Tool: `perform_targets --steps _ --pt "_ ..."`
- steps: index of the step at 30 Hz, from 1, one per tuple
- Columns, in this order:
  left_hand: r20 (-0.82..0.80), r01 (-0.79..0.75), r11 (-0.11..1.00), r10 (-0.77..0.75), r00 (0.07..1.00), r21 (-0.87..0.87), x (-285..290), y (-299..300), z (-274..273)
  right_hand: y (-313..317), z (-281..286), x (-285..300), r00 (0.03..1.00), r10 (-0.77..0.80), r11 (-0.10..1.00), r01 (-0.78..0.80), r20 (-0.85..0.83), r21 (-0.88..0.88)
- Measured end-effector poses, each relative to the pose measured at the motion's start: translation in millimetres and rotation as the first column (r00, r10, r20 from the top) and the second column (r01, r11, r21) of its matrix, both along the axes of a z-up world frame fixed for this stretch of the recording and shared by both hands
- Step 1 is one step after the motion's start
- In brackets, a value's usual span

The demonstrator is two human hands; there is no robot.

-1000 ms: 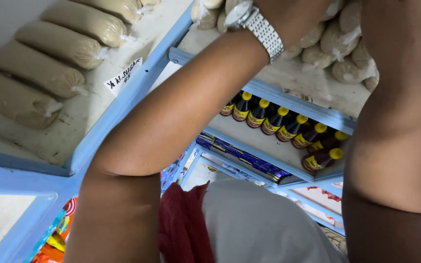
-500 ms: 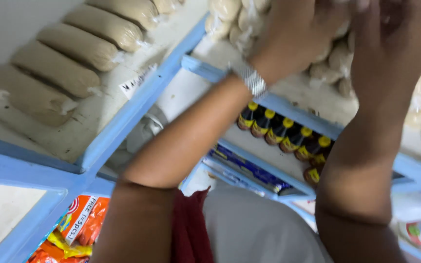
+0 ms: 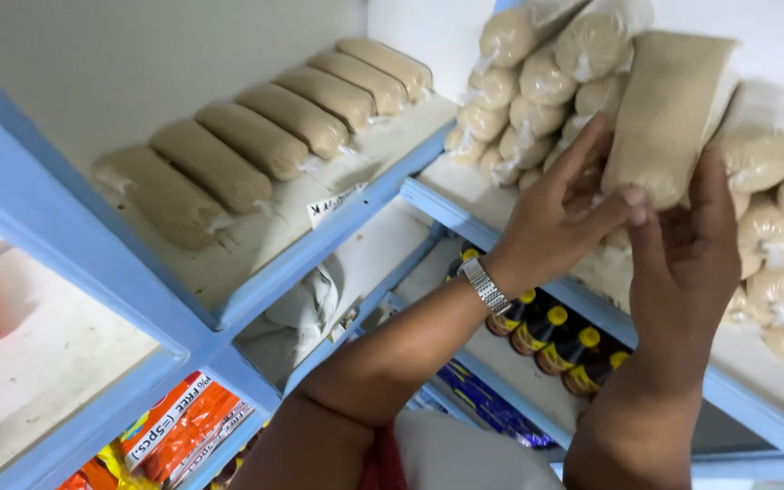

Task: Organizing bags of powder and other food products on a grocery store shelf.

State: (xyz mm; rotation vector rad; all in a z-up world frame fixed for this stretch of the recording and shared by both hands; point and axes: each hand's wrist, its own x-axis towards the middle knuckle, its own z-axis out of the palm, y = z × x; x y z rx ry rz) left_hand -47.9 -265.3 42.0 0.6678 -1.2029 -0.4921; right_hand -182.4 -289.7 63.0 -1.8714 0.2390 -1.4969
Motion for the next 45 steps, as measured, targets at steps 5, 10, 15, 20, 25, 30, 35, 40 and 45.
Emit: perform_targets --steps 5,10,15,20,25,30,35,40,45 --pt "-0.081 0.14 0.989 -0.137 0.987 0.042 10 0 0 5 -5 -2 0.996 -0.016 0.999 0.013 -0.093 -0.034" --pt "-0.108 0.188 0.98 -0.18 0.978 0.063 17 -7 -15 20 -3 7 0.997 -0.057 0.996 0.06 -0.049 0.058" --pt "-0.073 0.261 0.964 -0.257 0.964 0.045 24 2 -18 15 -27 7 0.988 -0.139 0.99 0.14 -0.073 0.005" --pt "-0.038 0.282 0.958 -0.28 0.959 0.06 27 16 -19 25 -32 7 0.99 -0.141 0.99 0.141 -0.015 -0.026" --pt "-0.02 0.298 0.954 -0.299 0.954 -0.008 29 36 -10 42 -25 10 0.988 -0.156 0.988 0.156 -0.023 0.001" --pt "-0.055 0.289 0.957 -0.289 0.956 -0.005 32 65 3 64 -8 20 0.998 -0.016 0.999 0.014 0.058 0.034" --pt "-0.027 0.155 0.988 -0.155 0.988 -0.001 47 87 1 55 -23 35 1.0 0.016 0.998 -0.016 0.005 -0.055" --pt "-0.001 -0.035 0.999 0.035 0.999 -0.012 67 107 -5 71 -13 60 0.982 0.19 0.981 -0.19 0.006 -0.041" --pt "-0.058 -0.173 0.985 0.172 0.983 -0.02 85 129 -10 65 -31 92 0.96 0.279 0.96 -0.278 -0.028 0.013"
